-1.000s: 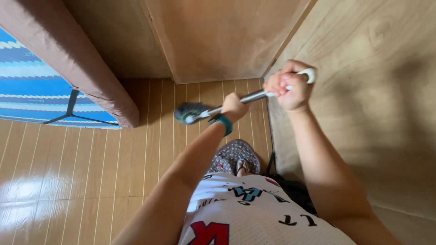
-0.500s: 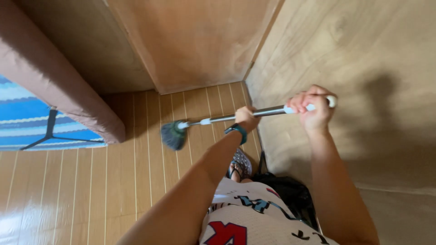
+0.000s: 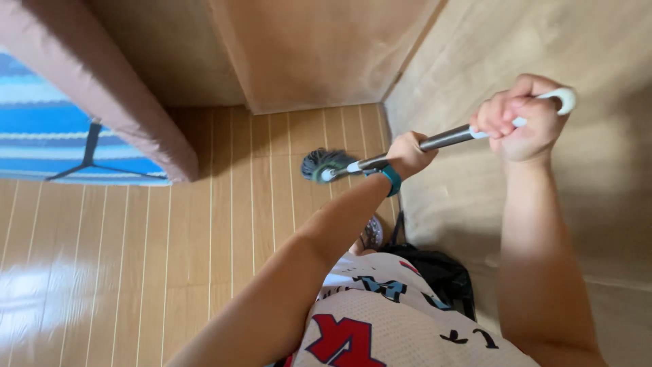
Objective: Mop the wooden floor across various areas of a room.
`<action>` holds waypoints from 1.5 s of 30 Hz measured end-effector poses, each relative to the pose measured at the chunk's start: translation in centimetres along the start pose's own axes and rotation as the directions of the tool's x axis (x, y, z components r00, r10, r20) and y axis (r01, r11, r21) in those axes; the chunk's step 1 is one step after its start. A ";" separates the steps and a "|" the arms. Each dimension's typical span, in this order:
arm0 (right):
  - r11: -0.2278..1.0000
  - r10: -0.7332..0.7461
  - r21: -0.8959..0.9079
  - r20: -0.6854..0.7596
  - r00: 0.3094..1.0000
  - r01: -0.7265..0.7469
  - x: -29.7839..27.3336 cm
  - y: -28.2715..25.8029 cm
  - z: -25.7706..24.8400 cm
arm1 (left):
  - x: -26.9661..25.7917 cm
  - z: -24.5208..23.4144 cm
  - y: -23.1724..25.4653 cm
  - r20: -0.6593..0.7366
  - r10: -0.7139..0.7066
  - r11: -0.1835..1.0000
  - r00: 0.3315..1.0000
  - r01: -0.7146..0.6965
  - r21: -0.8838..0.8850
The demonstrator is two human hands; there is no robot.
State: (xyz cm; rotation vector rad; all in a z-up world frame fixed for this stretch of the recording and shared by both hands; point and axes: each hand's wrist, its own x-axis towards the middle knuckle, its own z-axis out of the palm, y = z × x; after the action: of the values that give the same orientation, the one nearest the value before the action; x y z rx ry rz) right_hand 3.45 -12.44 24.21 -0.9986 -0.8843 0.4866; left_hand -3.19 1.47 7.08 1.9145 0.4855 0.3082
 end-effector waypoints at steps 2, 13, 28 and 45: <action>0.999 0.020 0.031 0.035 0.999 -0.021 1.0 0.7 1.3 | -2.0 -2.2 -1.0 -0.058 -0.058 0.997 0.997 0.060 0.041; 0.877 0.359 0.272 0.173 0.917 -0.395 -0.5 22.1 13.6 | -13.2 -16.0 -25.8 -0.479 -0.248 0.847 0.842 0.429 0.315; 0.727 0.685 -0.258 0.325 0.652 -0.636 16.8 37.6 26.5 | -2.8 -36.1 -22.2 -0.755 -0.237 0.847 0.612 0.511 0.148; -0.255 -0.141 -0.772 0.625 0.768 0.582 52.0 57.9 31.6 | 17.9 -53.9 -15.7 -0.739 -0.197 0.937 0.644 0.346 0.053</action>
State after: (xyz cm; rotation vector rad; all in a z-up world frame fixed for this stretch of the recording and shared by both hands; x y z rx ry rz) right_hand 9.11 68.62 2.72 -1.9504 -1.9213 -0.9551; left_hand -13.47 59.18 12.91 1.8026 1.3752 0.8641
